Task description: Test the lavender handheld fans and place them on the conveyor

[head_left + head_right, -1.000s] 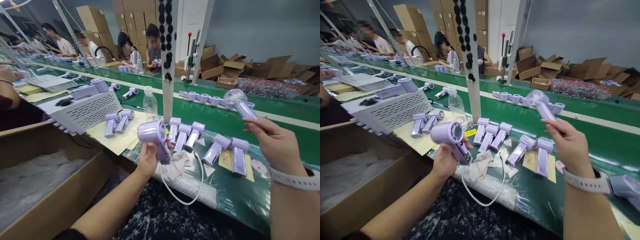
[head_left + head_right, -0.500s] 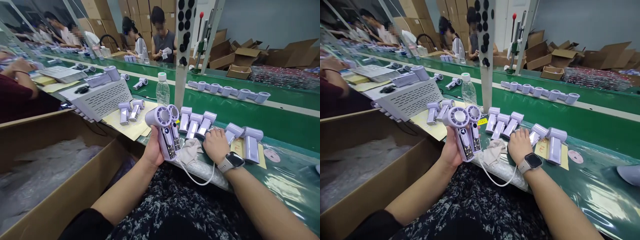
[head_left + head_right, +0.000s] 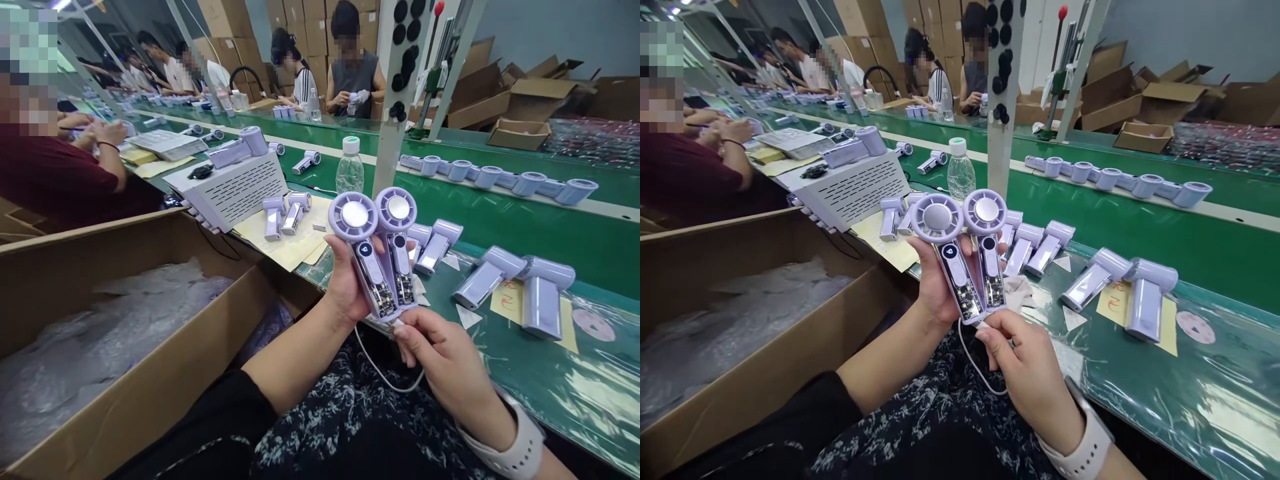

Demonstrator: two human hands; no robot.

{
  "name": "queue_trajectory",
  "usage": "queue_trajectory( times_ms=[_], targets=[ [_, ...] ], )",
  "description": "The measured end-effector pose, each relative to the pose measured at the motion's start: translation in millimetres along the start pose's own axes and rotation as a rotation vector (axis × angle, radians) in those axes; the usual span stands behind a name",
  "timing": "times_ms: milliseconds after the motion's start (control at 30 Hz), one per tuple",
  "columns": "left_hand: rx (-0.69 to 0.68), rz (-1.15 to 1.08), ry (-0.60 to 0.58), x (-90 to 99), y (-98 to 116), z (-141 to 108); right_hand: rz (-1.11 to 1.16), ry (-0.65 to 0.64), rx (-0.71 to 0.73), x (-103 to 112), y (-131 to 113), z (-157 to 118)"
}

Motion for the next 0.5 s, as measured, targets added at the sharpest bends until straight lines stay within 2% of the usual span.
queue_trajectory(
  times_ms=[133, 267, 333, 433, 500],
  targets=[
    [-0.007, -0.016, 0.002, -2.6, -7.7, -1.3, 0.242, 0.045, -0.066, -12.4, 7.4, -11.8],
    [-0.089, -0.016, 0.037, 1.8, -9.1, -4.0, 0.289, 0.153, -0.099, -14.9, 14.8, -16.9],
    [-0.111, -0.004, 0.046, 4.4, -7.5, -5.3, 0.219, 0.132, -0.053, -14.3, 13.3, -15.8],
    [-0.057, -0.054, 0.090, 10.6, -4.8, -6.4, 0.078, -0.008, 0.119, -15.8, 0.9, -14.7],
    [-0.020, -0.120, 0.121, 13.6, -1.5, -7.3, 0.051, -0.026, 0.222, -13.8, -7.4, -15.2]
  ],
)
Point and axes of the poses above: each hand's wrist, its own z-axis towards the middle knuckle, its own x-axis out of the back of the hand, y = z × x, the point moved 7 cm from there along z, towards the middle knuckle, and after that the axes turned 8 degrees about y, right-handed, at the moved point
